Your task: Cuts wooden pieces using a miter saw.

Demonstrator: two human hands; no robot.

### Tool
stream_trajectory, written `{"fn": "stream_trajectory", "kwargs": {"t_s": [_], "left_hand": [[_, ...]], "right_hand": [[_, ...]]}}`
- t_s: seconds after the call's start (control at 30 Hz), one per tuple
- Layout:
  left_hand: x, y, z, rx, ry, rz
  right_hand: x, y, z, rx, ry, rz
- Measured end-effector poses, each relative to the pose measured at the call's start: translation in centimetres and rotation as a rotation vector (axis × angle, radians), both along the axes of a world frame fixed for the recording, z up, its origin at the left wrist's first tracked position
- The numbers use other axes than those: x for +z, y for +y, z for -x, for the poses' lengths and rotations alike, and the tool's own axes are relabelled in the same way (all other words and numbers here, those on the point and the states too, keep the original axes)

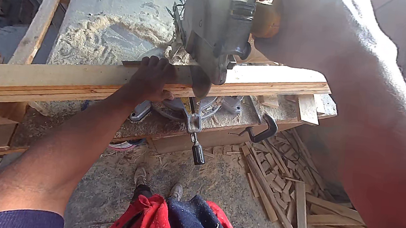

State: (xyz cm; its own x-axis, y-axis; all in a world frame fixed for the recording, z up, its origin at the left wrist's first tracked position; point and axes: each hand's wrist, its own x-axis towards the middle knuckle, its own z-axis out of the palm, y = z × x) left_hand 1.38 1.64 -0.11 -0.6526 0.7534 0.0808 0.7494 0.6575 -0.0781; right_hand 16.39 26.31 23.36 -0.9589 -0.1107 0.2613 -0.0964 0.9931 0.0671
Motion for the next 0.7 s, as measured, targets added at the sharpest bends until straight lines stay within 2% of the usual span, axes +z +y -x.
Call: {"fn": "stream_trajectory", "kwargs": {"t_s": [0.7], "left_hand": [[-0.5,-0.2,0.5,-0.021,0.016,-0.005]], "right_hand": [[-2.5,-0.3,-1.3,-0.049,0.026,-0.043]]}}
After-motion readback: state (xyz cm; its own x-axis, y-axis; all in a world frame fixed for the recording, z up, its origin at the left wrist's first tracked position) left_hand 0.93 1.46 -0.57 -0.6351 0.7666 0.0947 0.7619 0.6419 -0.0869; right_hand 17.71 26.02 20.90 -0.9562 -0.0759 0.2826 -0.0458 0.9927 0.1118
